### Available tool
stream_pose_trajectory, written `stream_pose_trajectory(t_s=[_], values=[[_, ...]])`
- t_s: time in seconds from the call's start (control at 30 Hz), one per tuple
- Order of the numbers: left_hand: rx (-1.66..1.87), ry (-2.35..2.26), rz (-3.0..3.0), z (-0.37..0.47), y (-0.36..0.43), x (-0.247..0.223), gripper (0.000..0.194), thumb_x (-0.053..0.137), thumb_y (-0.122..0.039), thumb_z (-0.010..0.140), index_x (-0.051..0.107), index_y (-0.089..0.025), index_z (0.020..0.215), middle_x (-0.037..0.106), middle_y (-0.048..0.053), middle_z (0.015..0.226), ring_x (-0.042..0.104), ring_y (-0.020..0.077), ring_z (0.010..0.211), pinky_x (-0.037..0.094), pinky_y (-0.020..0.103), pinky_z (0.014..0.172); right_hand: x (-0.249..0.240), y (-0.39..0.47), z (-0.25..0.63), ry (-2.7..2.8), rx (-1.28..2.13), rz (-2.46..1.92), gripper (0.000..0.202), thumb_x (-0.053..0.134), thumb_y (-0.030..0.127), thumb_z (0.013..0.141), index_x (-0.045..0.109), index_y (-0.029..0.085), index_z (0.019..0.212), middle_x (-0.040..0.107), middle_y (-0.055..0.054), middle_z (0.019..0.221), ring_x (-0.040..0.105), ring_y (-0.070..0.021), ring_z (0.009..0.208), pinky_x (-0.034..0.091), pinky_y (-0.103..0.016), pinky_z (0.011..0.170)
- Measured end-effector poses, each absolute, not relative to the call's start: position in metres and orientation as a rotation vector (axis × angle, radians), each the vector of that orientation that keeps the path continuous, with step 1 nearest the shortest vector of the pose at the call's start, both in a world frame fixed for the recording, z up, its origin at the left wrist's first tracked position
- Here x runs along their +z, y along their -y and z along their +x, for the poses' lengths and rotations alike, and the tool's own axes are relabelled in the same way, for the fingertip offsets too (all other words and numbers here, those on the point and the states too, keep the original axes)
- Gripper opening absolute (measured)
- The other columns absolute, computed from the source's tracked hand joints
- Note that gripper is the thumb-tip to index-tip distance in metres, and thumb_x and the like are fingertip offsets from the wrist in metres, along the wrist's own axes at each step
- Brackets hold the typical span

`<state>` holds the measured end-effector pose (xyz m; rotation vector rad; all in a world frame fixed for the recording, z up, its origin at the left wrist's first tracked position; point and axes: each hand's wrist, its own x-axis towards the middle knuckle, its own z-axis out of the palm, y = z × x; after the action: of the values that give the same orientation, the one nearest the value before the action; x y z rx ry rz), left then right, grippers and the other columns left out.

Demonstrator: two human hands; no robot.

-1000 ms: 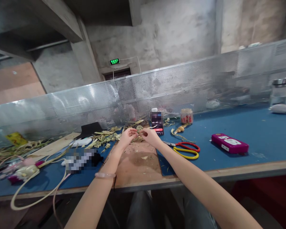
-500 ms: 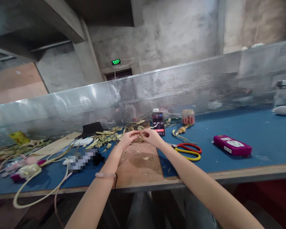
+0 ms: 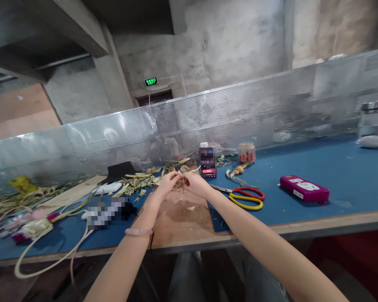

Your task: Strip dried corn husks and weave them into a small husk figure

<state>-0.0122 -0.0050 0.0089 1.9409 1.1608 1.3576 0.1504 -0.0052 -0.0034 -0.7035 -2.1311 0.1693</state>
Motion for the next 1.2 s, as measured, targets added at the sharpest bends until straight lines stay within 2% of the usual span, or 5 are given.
stream_pose_trajectory(t_s=[0.17, 0.3, 0.57, 0.97, 1.2], values=[[1.430, -1.190, 1.996, -0.009, 0.005, 0.010, 0.021, 0.051, -0.038, 0.076, 0.058, -0.019, 0.077, 0.059, 0.001, 0.071, 0.052, 0.0139, 0.058, 0.041, 0.026, 0.060, -0.005, 0.006, 0.149, 2.118, 0.164, -0.704, 0.032, 0.050, 0.009, 0.072, 0.053, 0.015, 0.104, 0.059, -0.002, 0.071, 0.053, -0.0122, 0.060, 0.036, -0.020, 0.056], [1.440, -1.206, 2.100, -0.007, 0.008, 0.009, 0.020, 0.044, -0.039, 0.081, 0.052, -0.020, 0.078, 0.056, 0.000, 0.070, 0.050, 0.0129, 0.054, 0.041, 0.026, 0.058, -0.007, 0.006, 0.148, 2.060, 0.277, -0.659, 0.035, 0.048, 0.011, 0.073, 0.045, 0.016, 0.106, 0.055, 0.002, 0.064, 0.051, -0.0110, 0.056, 0.037, -0.020, 0.055], [1.565, -1.363, 2.327, -0.003, 0.013, 0.010, 0.015, 0.036, -0.024, 0.085, 0.047, -0.020, 0.076, 0.055, -0.001, 0.065, 0.052, 0.0142, 0.062, 0.037, 0.025, 0.063, -0.008, 0.002, 0.145, 1.939, 0.601, -0.534, 0.035, 0.048, 0.014, 0.071, 0.033, 0.020, 0.102, 0.046, 0.009, 0.059, 0.048, -0.0082, 0.049, 0.042, -0.020, 0.049], [1.700, -1.336, 2.217, -0.001, 0.009, 0.010, 0.012, 0.037, -0.023, 0.085, 0.046, -0.019, 0.078, 0.057, 0.001, 0.065, 0.054, 0.0152, 0.063, 0.037, 0.025, 0.064, -0.006, 0.002, 0.145, 1.878, 0.716, -0.469, 0.037, 0.050, 0.012, 0.067, 0.034, 0.020, 0.099, 0.048, 0.009, 0.060, 0.049, -0.0082, 0.050, 0.045, -0.021, 0.048], [1.651, -1.152, 2.039, -0.003, 0.004, 0.009, 0.013, 0.043, -0.029, 0.083, 0.048, -0.019, 0.077, 0.057, 0.002, 0.071, 0.055, 0.0144, 0.068, 0.040, 0.025, 0.067, -0.009, 0.002, 0.143, 1.806, 0.828, -0.536, 0.032, 0.050, 0.018, 0.073, 0.034, 0.018, 0.100, 0.049, 0.008, 0.059, 0.054, -0.0094, 0.049, 0.047, -0.023, 0.049]])
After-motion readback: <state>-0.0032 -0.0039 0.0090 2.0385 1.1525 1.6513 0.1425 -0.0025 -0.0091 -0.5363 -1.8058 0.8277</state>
